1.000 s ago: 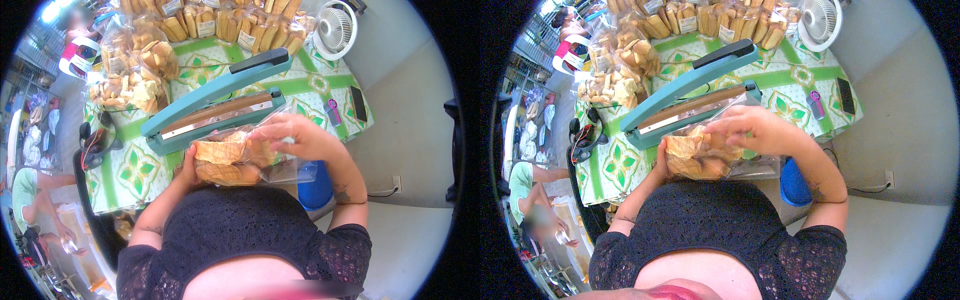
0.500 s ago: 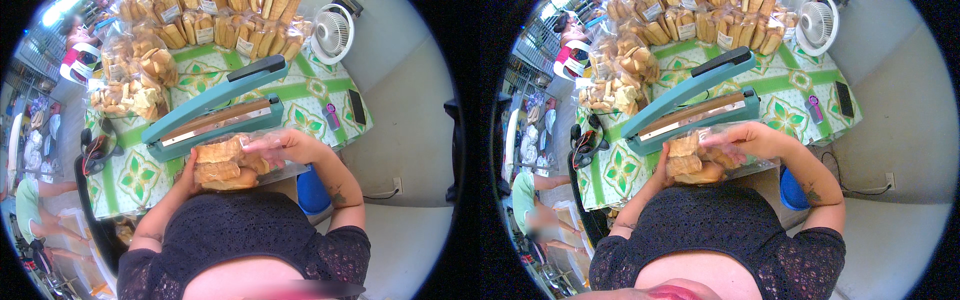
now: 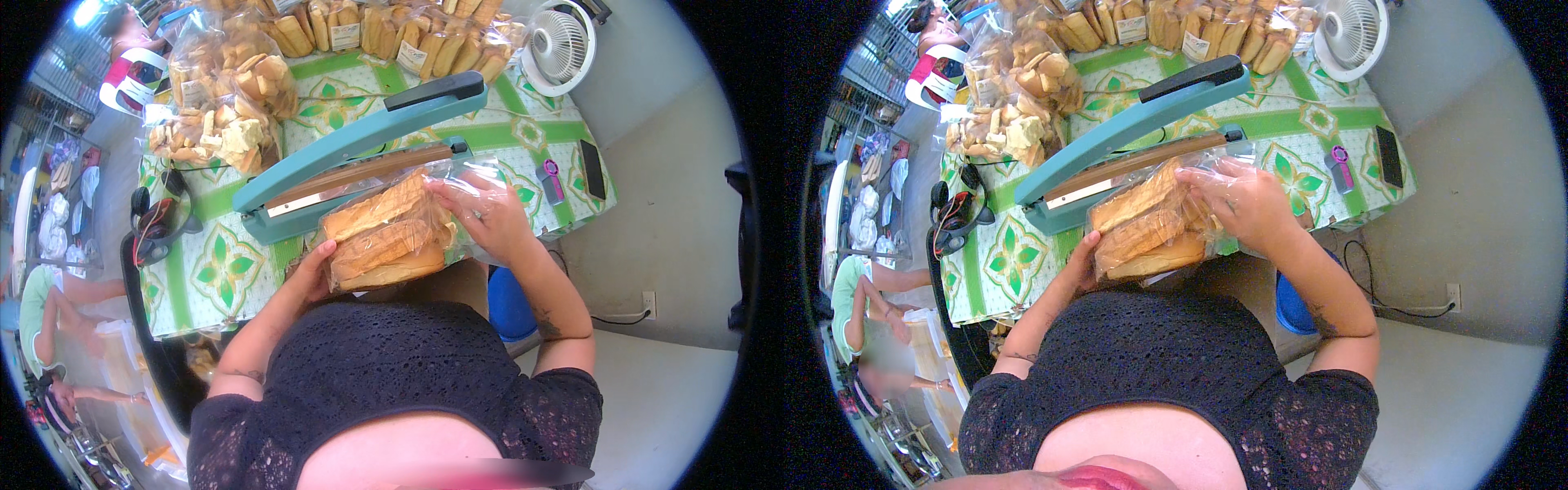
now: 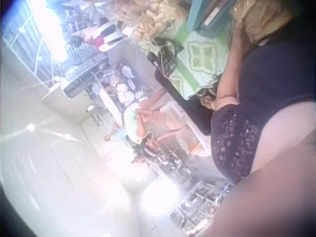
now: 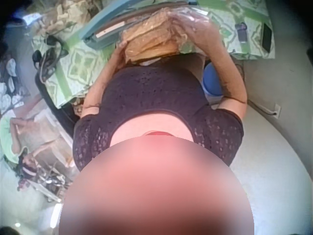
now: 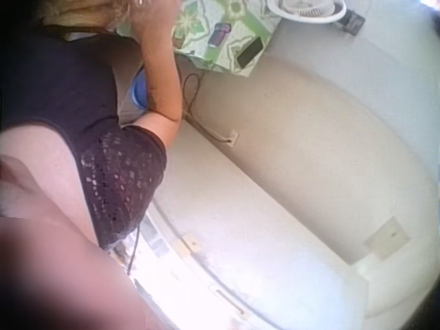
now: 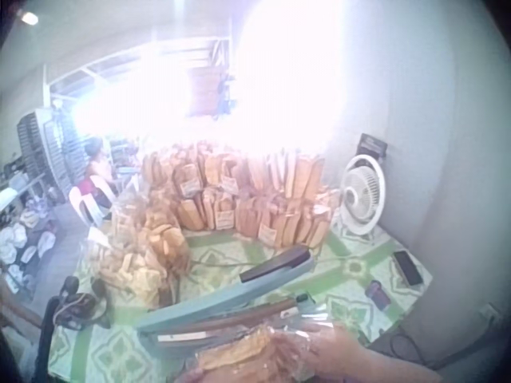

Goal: The person places biscuits into clear plastic bags, folds the bag edges, and seals them using a handheld impulse sealer. The sealed packages are then set aside on the table.

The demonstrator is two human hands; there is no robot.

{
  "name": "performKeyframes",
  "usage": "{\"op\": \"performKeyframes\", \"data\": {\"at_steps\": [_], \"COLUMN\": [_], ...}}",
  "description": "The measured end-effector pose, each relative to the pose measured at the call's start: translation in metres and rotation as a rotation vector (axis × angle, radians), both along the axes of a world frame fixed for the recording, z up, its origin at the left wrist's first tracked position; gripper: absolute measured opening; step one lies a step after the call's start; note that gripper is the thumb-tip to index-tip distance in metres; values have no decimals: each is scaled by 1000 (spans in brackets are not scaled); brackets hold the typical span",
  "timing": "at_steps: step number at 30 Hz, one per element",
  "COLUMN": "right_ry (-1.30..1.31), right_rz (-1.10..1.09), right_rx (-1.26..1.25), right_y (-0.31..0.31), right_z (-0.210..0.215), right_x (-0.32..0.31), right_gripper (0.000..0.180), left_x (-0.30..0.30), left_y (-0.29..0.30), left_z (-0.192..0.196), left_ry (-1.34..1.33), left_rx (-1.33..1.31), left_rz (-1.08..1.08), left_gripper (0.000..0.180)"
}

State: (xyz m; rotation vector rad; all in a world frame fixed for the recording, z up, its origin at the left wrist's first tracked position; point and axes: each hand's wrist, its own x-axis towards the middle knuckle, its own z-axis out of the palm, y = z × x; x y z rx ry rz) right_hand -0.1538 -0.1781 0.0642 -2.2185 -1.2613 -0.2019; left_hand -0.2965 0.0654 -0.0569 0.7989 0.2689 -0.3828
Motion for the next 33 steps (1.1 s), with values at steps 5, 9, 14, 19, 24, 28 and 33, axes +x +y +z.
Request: {"op": "performKeyframes", "data": {"at_steps": [5,9,14,19,24,28,33], "right_ry": [494,673,382,247,179,276,413], "right_rz": [-46,24,336,323,292,295,334], "right_rx": [326,356,149,35,-6,74,160], "right_y": [5,-2,-8,-8,-12,-19,-10], "right_z": [-12,-12,-9,-11,-11,-11,-29], "right_x": [-3,-2,-1,-9,-11,-8,-15], "right_gripper": [27,31,48,62,64,61,48], "left_x": [3,5,8,11,12,12,16], "left_y": [-3,-5,-7,-11,-19,-19,-24], "left_z": [12,14,2,-4,1,5,8], "left_ry": [32,-281,-442,-546,-405,-454,-494], "left_rx": [-101,19,97,195,202,128,157], "left_rz": [70,70,123,186,315,273,271], "left_gripper": [85,102,115,120,125,115,111]}}
